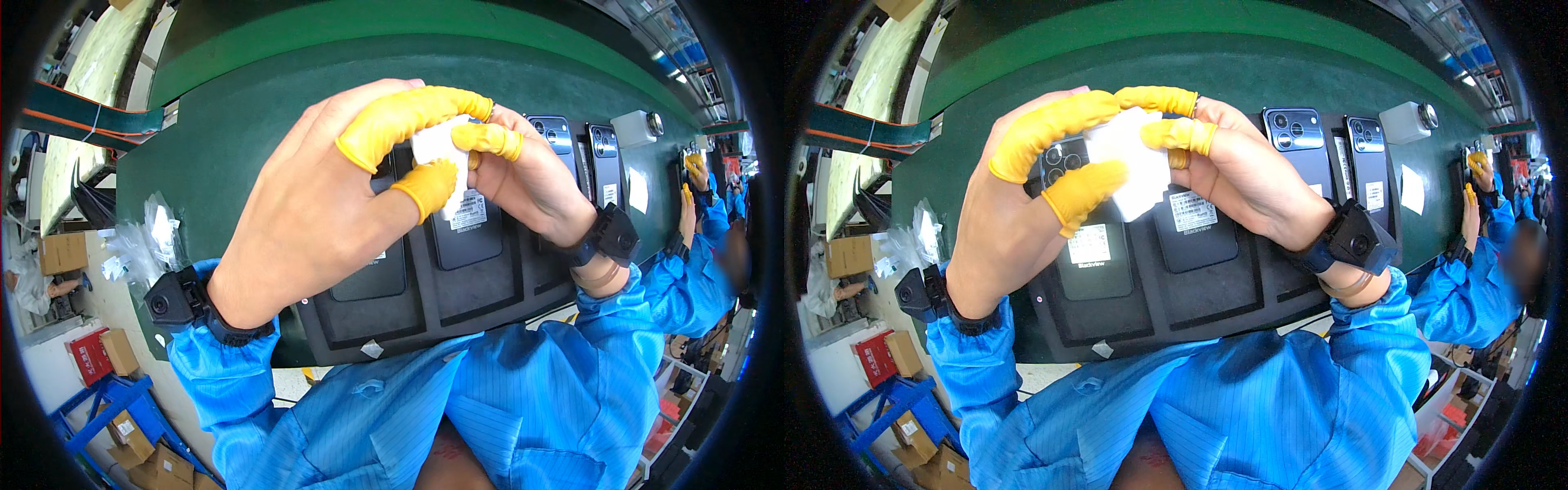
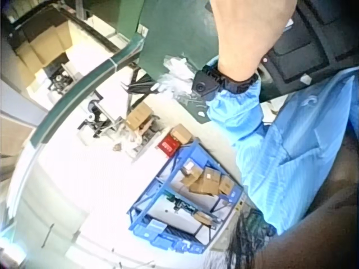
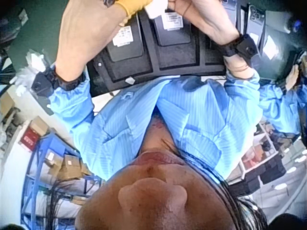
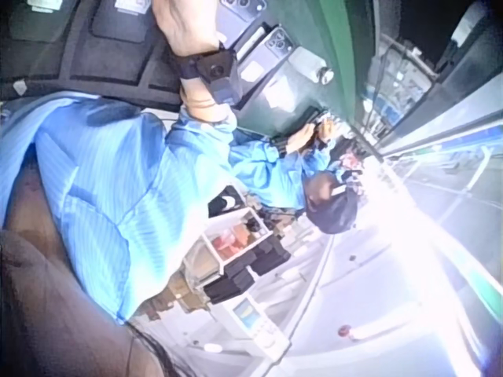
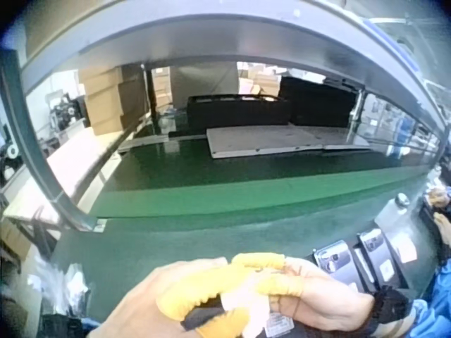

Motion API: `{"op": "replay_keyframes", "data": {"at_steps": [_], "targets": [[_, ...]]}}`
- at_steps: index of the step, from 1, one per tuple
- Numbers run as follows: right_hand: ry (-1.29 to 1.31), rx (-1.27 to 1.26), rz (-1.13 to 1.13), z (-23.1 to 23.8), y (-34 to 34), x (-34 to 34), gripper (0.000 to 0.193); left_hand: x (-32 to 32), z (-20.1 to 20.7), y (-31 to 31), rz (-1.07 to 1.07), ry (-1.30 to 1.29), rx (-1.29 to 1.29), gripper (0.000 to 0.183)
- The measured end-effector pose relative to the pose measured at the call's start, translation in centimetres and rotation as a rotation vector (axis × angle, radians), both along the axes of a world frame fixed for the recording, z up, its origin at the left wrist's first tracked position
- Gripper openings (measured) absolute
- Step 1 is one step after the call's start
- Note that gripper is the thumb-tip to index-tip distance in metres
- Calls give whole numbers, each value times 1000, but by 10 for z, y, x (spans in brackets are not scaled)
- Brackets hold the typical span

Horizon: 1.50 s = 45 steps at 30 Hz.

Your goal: Cleaning and inspecting the back and camera modules of multiple smartphones on an assembly line.

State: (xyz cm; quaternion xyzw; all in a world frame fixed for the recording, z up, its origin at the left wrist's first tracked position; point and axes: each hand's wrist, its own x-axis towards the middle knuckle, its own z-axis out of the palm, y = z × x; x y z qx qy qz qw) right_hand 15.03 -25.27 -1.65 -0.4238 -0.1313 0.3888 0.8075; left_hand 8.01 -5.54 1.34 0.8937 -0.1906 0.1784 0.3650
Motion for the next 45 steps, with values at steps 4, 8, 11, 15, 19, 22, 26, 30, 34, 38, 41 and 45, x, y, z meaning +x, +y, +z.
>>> {"op": "replay_keyframes", "data": {"at_steps": [4,8,11,15,19,22,26,30,34,38,41,45], "targets": [[-114,-111,-34,-1,4,-9,35,8,-9,11,-236,-296,134,28],[-158,-274,78,2,1,-7,46,-1,-7,13,-144,-113,78,22],[-69,-69,51,-7,3,-12,44,0,-5,6,-105,-51,-95,23],[-215,-64,-1,-3,7,-18,29,-3,1,3,-21,283,-208,28],[-216,-84,-12,-1,7,-13,23,-4,0,9,8,304,-304,29],[-318,-109,-153,9,1,-4,21,-18,21,13,105,263,-192,29],[-453,-159,-209,24,-9,31,23,-44,22,3,-106,154,432,28],[-1044,-555,-320,6,13,67,23,-70,-8,-13,-230,187,698,18],[-1577,-569,-156,-14,46,61,17,-74,-17,-22,-211,178,750,16],[-1419,-493,79,-17,53,47,18,-73,-17,-23,-166,202,727,17],[-1431,-594,88,-15,51,47,18,-73,-16,-24,-179,231,752,17],[-1750,-451,-77,-25,55,35,19,-72,-14,-24,-178,227,758,17]]}}
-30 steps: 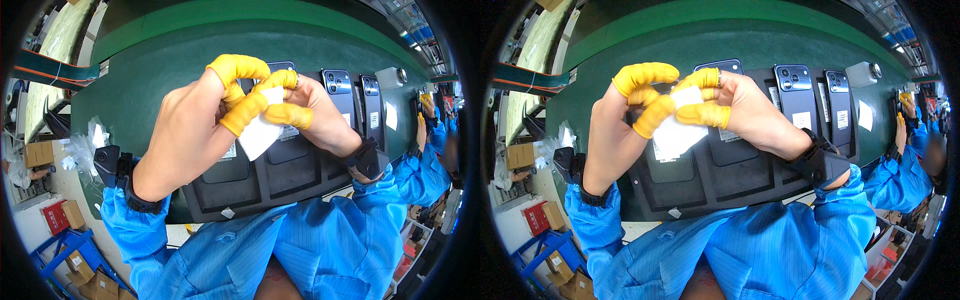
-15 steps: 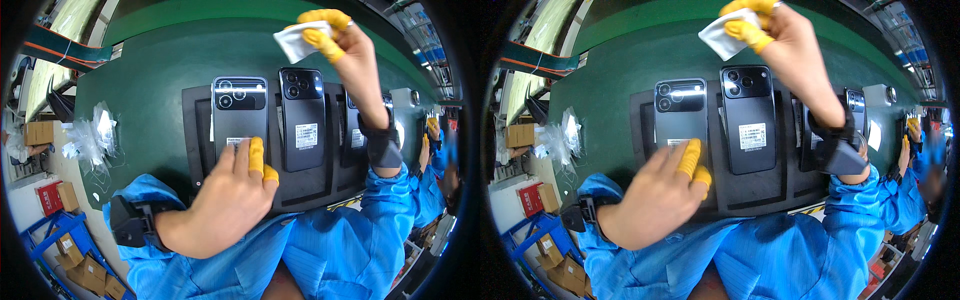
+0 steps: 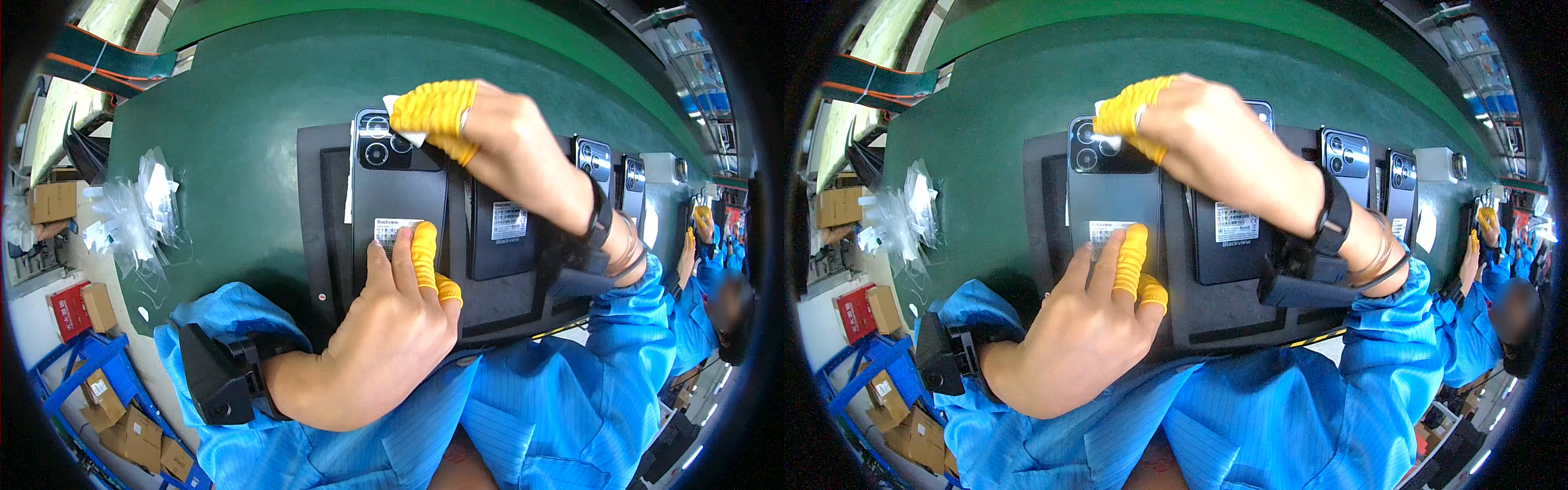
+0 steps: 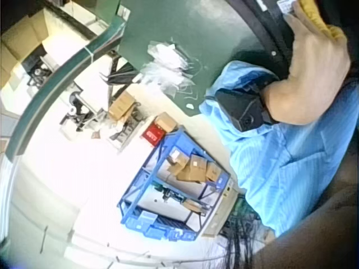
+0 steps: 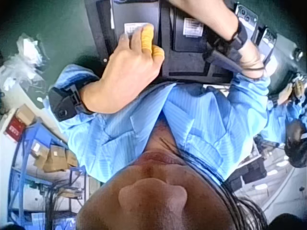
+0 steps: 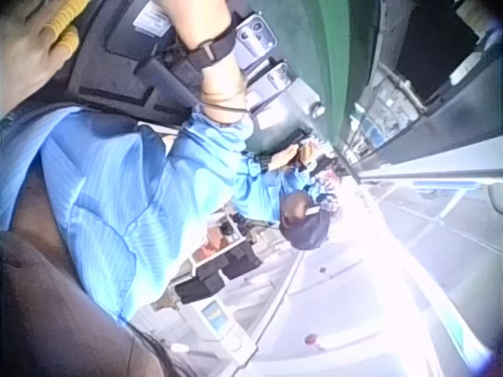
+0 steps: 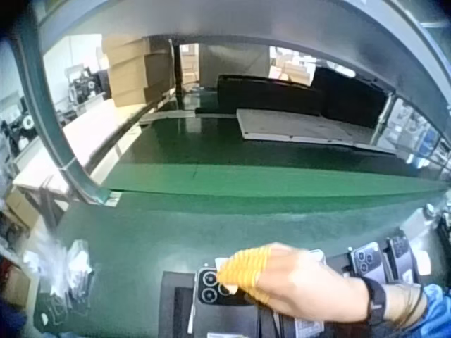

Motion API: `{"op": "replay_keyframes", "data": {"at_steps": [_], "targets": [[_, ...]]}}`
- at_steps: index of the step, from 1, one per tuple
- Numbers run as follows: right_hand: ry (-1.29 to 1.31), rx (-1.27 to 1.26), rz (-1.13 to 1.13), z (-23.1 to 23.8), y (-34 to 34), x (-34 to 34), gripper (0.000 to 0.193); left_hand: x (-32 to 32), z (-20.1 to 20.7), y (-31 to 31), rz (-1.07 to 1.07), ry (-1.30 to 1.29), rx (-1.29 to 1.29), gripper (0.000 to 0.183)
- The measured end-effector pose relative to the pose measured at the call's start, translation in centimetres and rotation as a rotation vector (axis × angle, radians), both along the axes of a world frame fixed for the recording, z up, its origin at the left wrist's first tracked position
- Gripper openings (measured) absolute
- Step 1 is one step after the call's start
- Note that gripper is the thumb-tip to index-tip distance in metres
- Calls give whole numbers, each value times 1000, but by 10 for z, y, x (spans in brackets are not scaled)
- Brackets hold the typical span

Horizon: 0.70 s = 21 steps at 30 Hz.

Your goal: Cleaning and inspecting the back and camera modules of multiple smartphones on an assembly line.

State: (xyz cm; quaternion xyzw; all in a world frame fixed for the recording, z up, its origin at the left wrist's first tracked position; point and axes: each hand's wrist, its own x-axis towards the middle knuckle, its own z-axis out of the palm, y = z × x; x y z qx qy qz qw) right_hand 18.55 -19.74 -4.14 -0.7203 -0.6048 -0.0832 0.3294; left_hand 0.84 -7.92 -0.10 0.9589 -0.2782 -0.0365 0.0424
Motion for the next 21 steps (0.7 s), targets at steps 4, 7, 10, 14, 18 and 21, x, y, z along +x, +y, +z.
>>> {"op": "replay_keyframes", "data": {"at_steps": [4,7,10,14,18,21], "targets": [[-206,-143,-26,0,-16,-15,22,0,-3,2,-21,-41,-10,17],[-246,-141,-51,-1,-18,-21,23,-1,-4,0,4,-43,-21,17],[-321,-119,-55,2,-17,-27,29,1,1,0,8,13,-14,16],[-332,-152,-55,4,-22,-44,29,1,0,-1,10,24,-36,17],[-272,-112,-51,1,-23,-52,29,0,-2,-1,11,-16,-13,17],[-202,-138,-9,2,-31,-60,29,1,-2,-1,13,-16,-17,17]]}}
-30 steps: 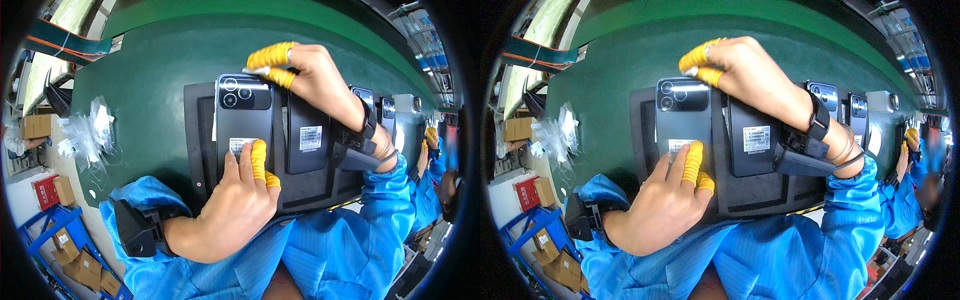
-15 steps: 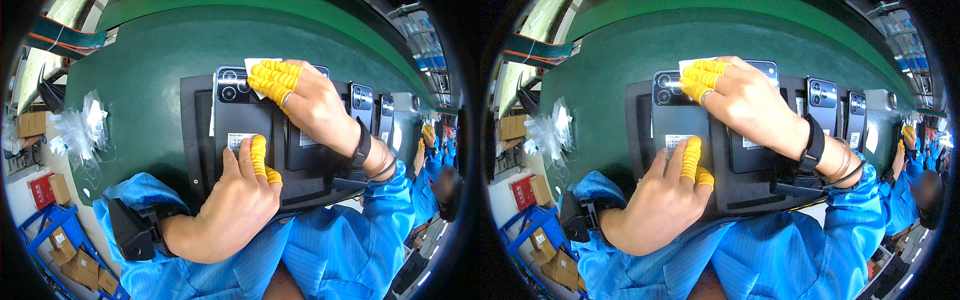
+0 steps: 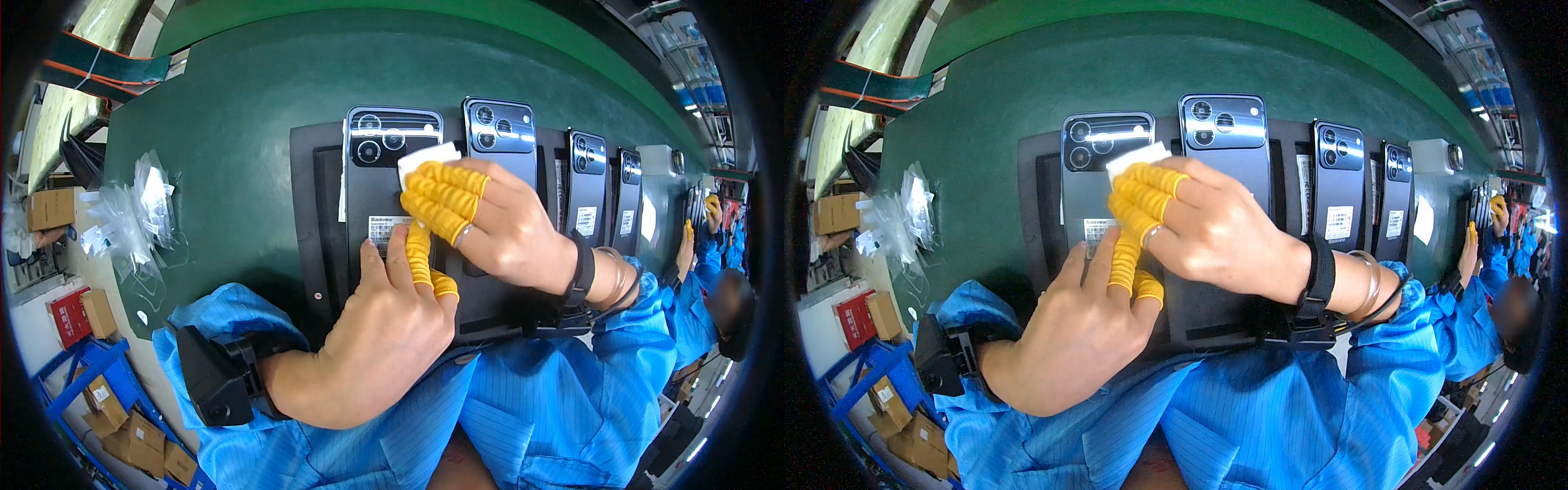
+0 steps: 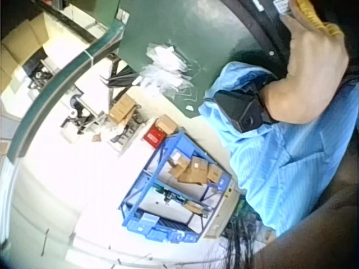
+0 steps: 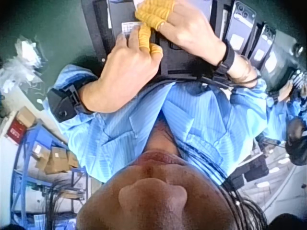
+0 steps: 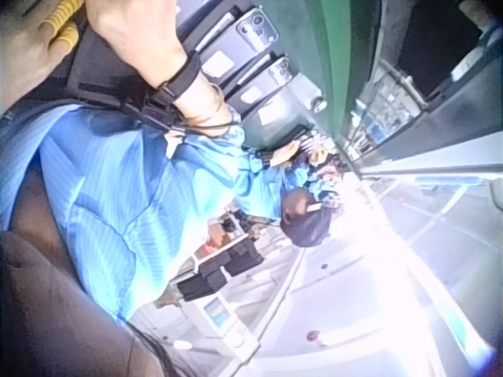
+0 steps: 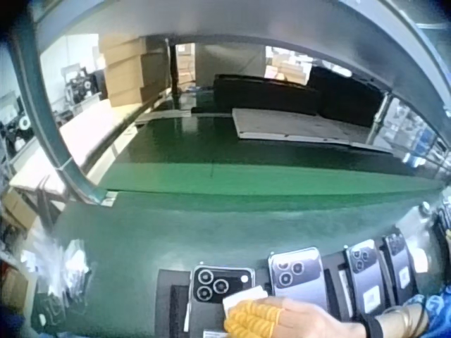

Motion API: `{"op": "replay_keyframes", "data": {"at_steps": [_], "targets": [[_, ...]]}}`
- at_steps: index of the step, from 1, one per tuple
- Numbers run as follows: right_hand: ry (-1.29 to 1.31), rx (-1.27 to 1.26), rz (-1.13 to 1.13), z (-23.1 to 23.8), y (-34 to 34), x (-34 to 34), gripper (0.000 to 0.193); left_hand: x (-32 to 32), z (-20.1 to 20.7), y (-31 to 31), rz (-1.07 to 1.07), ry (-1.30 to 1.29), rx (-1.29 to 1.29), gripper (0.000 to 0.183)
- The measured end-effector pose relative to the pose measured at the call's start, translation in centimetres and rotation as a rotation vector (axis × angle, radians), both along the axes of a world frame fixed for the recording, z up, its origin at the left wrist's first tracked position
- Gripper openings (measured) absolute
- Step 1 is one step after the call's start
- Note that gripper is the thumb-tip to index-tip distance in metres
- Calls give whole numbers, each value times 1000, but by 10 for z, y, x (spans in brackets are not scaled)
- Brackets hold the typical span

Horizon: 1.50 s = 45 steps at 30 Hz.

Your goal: Cleaning and inspecting the back and camera modules of multiple smartphones on an assembly line.

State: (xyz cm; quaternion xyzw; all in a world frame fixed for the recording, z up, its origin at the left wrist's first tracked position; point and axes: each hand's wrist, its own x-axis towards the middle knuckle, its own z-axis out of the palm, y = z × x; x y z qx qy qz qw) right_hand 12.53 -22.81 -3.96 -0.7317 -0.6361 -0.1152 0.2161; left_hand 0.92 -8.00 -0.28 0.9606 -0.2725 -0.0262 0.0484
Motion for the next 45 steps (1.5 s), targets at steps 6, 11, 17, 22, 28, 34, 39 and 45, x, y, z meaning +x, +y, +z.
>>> {"op": "replay_keyframes", "data": {"at_steps": [6,11,17,22,28,34,39,45], "targets": [[473,21,-101,19,-8,20,19,1,-1,1,-5,-18,-2,15],[283,288,-239,20,6,60,20,0,0,2,-28,-20,-1,15],[66,65,3,-5,31,55,18,2,-4,2,-33,-27,-18,15],[-49,76,31,-3,19,52,19,1,-1,3,-24,5,-3,15],[-76,-20,-60,9,-4,44,25,1,-4,3,-27,-31,-2,15],[34,106,-176,13,3,51,31,-1,-3,2,-19,-13,16,16],[-28,193,18,-13,37,48,16,1,-3,2,-22,-24,-5,16],[-271,94,37,-8,37,40,22,0,-5,2,-4,-26,-14,16]]}}
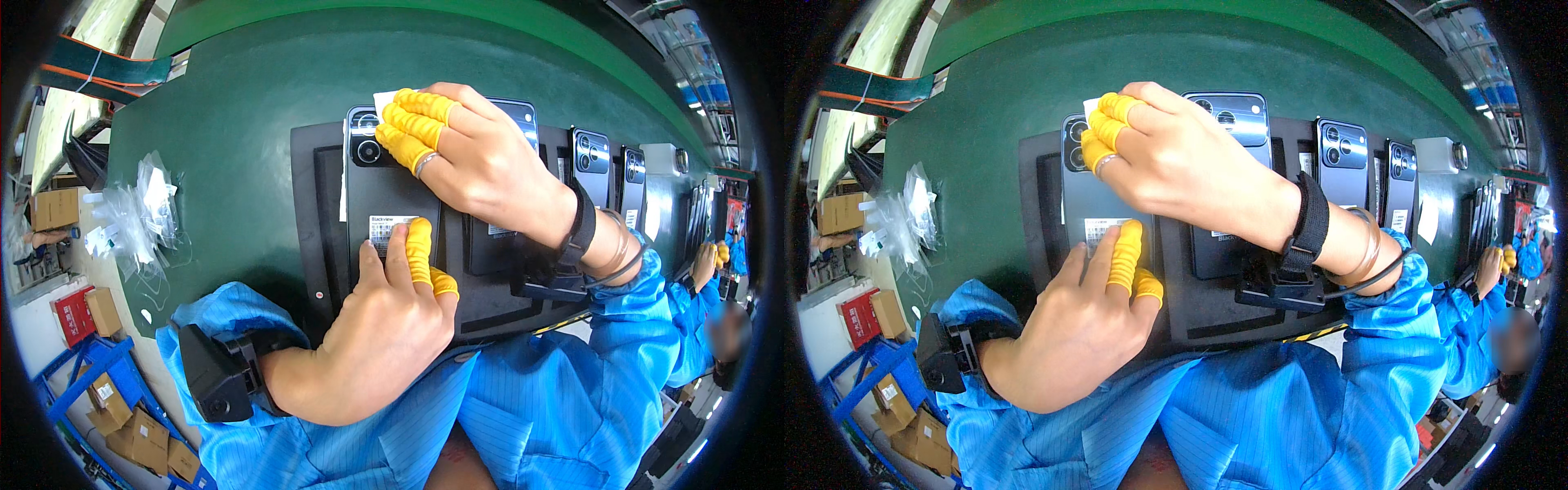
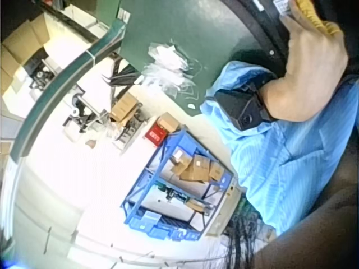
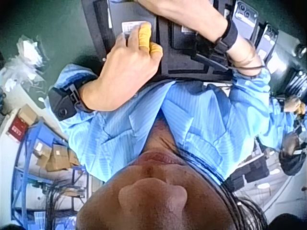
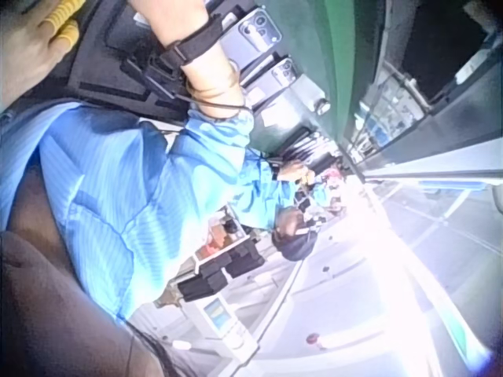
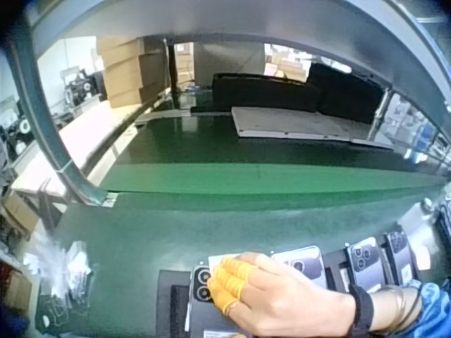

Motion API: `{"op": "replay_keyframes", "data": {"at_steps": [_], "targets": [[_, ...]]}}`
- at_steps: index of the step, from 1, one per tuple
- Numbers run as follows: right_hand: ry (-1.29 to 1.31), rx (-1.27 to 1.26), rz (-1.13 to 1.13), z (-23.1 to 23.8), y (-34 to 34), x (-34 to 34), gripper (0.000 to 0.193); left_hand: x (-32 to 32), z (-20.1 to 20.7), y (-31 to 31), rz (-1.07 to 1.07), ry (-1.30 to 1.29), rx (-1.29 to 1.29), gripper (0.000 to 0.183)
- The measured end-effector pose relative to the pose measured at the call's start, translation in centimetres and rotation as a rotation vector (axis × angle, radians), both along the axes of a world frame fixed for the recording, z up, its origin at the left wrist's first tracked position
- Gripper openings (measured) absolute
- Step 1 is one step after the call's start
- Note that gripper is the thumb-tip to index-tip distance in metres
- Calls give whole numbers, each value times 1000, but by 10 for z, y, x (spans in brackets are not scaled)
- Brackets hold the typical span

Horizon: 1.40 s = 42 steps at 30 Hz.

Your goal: Cleaning and inspecting the back and camera modules of multiple smartphones on an assembly line.

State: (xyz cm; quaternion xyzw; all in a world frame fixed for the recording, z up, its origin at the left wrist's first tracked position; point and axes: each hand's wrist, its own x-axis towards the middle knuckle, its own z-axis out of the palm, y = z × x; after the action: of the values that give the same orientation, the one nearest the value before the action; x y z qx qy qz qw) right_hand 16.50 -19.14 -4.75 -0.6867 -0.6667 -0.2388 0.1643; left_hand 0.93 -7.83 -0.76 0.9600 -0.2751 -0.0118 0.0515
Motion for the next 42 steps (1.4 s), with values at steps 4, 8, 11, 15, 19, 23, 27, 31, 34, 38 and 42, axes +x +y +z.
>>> {"op": "replay_keyframes", "data": {"at_steps": [4,8,11,15,19,23,27,31,34,38,42], "targets": [[-2,-22,2,2,-4,-1,23,1,1,-1,6,17,-2,15],[41,-100,-1,9,-10,-1,23,0,1,0,7,3,-15,15],[53,-162,-7,12,-12,-2,23,1,2,1,6,23,-2,14],[5,-105,-54,12,-19,-10,24,1,1,0,1,1,-8,14],[25,-121,-83,14,-30,-20,24,0,0,-1,7,1,-3,14],[126,-195,-100,19,-46,-25,27,1,2,1,-22,-1,3,15],[375,-110,-92,24,-52,-17,28,0,1,1,-10,-12,-9,15],[507,9,-233,40,-46,5,27,0,0,1,-7,-3,-1,15],[697,45,-240,41,-38,17,21,1,1,1,-16,2,12,15],[1239,230,-168,36,-31,21,25,6,6,4,-28,1,21,14],[1580,303,-156,37,-32,19,30,24,24,22,89,37,-19,15]]}}
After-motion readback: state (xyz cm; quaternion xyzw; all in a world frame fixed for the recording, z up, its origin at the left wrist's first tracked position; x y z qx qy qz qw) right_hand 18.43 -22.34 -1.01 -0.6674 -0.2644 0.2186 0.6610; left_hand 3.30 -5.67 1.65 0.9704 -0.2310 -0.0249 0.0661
